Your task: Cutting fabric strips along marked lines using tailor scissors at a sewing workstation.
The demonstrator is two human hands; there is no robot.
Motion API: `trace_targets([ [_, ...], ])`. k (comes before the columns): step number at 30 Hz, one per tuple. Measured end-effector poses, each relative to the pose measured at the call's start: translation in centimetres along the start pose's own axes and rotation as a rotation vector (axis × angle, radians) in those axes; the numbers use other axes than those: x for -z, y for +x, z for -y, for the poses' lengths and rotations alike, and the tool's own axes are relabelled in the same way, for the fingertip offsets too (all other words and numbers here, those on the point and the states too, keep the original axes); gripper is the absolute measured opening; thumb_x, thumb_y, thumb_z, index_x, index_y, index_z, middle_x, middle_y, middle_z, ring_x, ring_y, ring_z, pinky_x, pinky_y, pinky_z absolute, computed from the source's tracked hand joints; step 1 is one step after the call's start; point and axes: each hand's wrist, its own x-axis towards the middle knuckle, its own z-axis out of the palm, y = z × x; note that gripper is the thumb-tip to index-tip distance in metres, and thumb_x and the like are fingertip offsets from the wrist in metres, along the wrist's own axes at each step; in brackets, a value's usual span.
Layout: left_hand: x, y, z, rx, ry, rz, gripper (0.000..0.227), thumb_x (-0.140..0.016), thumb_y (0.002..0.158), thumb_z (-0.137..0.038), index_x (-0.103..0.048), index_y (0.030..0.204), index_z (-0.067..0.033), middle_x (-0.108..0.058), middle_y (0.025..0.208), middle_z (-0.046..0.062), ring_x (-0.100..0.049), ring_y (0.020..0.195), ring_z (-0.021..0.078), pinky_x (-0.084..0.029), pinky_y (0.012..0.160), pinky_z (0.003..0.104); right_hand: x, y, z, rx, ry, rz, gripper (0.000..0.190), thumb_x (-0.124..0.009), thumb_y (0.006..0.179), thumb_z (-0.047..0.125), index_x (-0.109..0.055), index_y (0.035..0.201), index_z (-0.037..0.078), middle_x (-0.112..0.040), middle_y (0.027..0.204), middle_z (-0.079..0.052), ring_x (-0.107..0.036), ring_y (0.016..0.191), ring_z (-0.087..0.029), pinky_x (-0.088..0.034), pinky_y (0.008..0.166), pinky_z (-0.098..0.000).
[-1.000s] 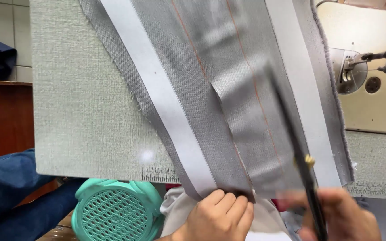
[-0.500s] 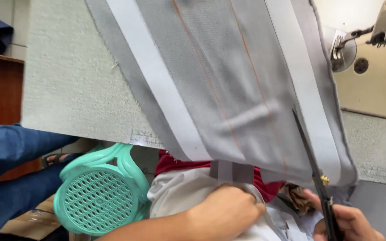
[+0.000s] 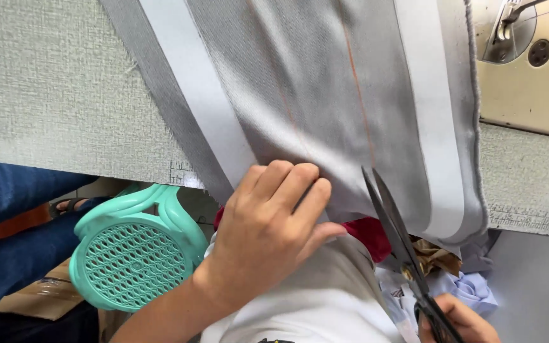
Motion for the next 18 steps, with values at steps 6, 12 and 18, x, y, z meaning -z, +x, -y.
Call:
trace_targets([
  [6,1.1,3.3,1.2,-0.047,-0.004,-0.129,0.040,-0.043,0.112,-0.030,-0.072,0.119,-0.0024,-0.066,0.135,0.016,-0.061,0.124,0.0376,-0.047,0.103,0.053,-0.2,2.5,1.1,0.243,0.331,0.162,0.058,-0.089,0.072,0.019,-0.062,0.112,-0.013,-0.063,0.075,-0.014,-0.056,0.055,-0.016,-0.039,0.044,-0.0229],
  [12,-1.8,9.9,9.0,0.023,0.186,0.157,0.059,-0.037,0.113,-0.057,-0.038,0.163,-0.0257,-0.032,0.167,0.009,-0.021,0.153,0.0305,-0.011,0.119,0.068,-0.8,2.9,6.9,0.363,0.140,0.202,0.050,-0.080,0.080,0.034,-0.061,0.100,-0.007,-0.045,0.061,-0.005,-0.040,0.046,-0.012,-0.031,0.038,-0.0238],
  [18,1.9,7.2,7.0,-0.152,0.115,-0.120,0.031,-0.081,0.095,-0.007,-0.062,0.120,-0.0012,-0.061,0.125,0.019,-0.055,0.111,0.0397,-0.051,0.095,0.048,0.6,4.2,1.7,0.176,0.242,0.127,0.057,-0.081,0.071,0.011,-0.060,0.120,-0.009,-0.064,0.087,-0.020,-0.053,0.055,-0.022,-0.038,0.041,-0.0292],
])
